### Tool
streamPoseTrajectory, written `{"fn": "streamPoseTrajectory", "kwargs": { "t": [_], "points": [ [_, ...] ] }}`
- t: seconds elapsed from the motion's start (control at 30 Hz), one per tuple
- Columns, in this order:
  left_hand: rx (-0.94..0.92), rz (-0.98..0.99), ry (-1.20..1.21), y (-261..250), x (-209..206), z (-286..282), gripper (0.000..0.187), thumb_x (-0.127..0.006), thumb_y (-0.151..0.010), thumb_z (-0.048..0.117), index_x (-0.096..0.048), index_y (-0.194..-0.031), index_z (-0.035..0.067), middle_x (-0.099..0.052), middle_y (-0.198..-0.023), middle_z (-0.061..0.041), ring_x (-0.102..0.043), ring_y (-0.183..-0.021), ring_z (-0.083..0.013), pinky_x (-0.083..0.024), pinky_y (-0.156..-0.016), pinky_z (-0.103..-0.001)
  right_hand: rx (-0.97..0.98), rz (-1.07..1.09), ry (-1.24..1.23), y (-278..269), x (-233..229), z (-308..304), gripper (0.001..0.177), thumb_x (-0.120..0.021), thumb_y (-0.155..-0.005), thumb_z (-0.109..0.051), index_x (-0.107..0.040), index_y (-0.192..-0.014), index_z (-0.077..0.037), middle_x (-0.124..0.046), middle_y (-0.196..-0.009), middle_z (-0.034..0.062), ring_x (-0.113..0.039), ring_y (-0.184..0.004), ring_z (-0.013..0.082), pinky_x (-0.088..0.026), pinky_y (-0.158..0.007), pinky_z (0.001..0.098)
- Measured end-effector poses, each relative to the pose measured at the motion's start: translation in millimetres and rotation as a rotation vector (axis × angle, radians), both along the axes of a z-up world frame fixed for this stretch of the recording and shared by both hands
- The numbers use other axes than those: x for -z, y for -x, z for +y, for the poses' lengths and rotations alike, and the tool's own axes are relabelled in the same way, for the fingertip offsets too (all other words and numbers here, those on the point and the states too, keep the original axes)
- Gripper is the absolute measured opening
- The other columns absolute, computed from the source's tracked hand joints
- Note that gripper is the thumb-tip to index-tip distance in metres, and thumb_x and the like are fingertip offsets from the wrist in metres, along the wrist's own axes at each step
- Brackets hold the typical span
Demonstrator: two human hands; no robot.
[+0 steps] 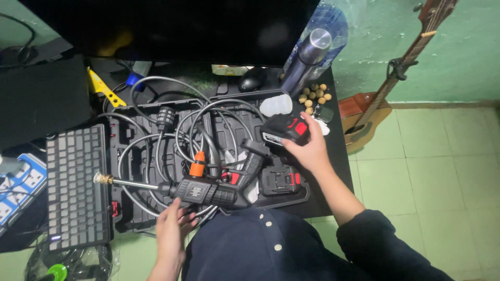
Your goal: The person attaches a battery pack to a cordless drill, repeatedly removing and reattaching it to test the fit. They then handle a white USB cable and plug near a laptop and keyboard.
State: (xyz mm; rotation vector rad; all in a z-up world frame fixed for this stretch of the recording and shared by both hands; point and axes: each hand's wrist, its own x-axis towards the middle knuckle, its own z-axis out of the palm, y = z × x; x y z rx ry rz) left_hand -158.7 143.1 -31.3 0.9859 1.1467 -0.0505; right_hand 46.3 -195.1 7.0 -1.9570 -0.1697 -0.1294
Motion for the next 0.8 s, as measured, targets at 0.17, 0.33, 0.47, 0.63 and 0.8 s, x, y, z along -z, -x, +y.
{"fn": "streamPoseTrajectory", "kwargs": {
  "t": [0.17,0.33,0.47,0.63,0.8],
  "points": [
    [0.041,0.012,0.03,-33,-2,-26,0.062,-0.077,-0.083,0.042,-0.046,-0.123,0.005,-0.063,-0.105,-0.013,-0.067,-0.086,-0.0226,-0.058,-0.071,-0.036,-0.004,0.151,-0.202,1,6,-4,0.088,-0.083,-0.077,-0.002,-0.037,-0.152,-0.002,-0.059,-0.133,0.0128,-0.061,-0.122,0.0188,-0.049,-0.107,0.033],
    [0.108,0.012,-0.021,-60,-11,-34,0.07,-0.079,-0.077,0.044,-0.051,-0.129,0.006,-0.069,-0.108,-0.01,-0.068,-0.09,-0.02,-0.053,-0.074,-0.04,-0.004,0.164,-0.255,6,14,-8,0.085,-0.083,-0.077,-0.001,-0.038,-0.15,0.0,-0.059,-0.133,0.0138,-0.061,-0.123,0.0198,-0.049,-0.107,0.0331],
    [0.014,-0.018,-0.075,-72,-9,-36,0.068,-0.083,-0.078,0.037,-0.054,-0.128,0.001,-0.07,-0.107,-0.011,-0.069,-0.091,-0.0204,-0.055,-0.081,-0.038,0.045,0.212,-0.241,11,17,-16,0.085,-0.083,-0.076,-0.001,-0.039,-0.148,-0.001,-0.06,-0.133,0.0142,-0.061,-0.122,0.0201,-0.05,-0.105,0.0334],
    [-0.137,-0.121,-0.124,-73,-10,-41,0.053,-0.078,-0.08,0.031,-0.061,-0.12,0.0,-0.07,-0.099,-0.01,-0.069,-0.083,-0.0213,-0.057,-0.074,-0.035,0.065,0.281,-0.279,13,14,-32,0.081,-0.08,-0.077,-0.001,-0.04,-0.148,-0.003,-0.059,-0.136,0.0135,-0.06,-0.123,0.0192,-0.05,-0.104,0.0328],
    [-0.238,-0.163,0.072,-48,-32,-39,0.05,-0.072,-0.09,0.043,-0.064,-0.118,0.002,-0.066,-0.093,-0.008,-0.064,-0.074,-0.0194,-0.046,-0.058,-0.034,0.007,0.42,-0.505,8,4,-42,0.074,-0.07,-0.079,0.002,-0.043,-0.148,-0.005,-0.062,-0.134,0.0155,-0.063,-0.119,0.0203,-0.051,-0.101,0.0336]
  ]
}}
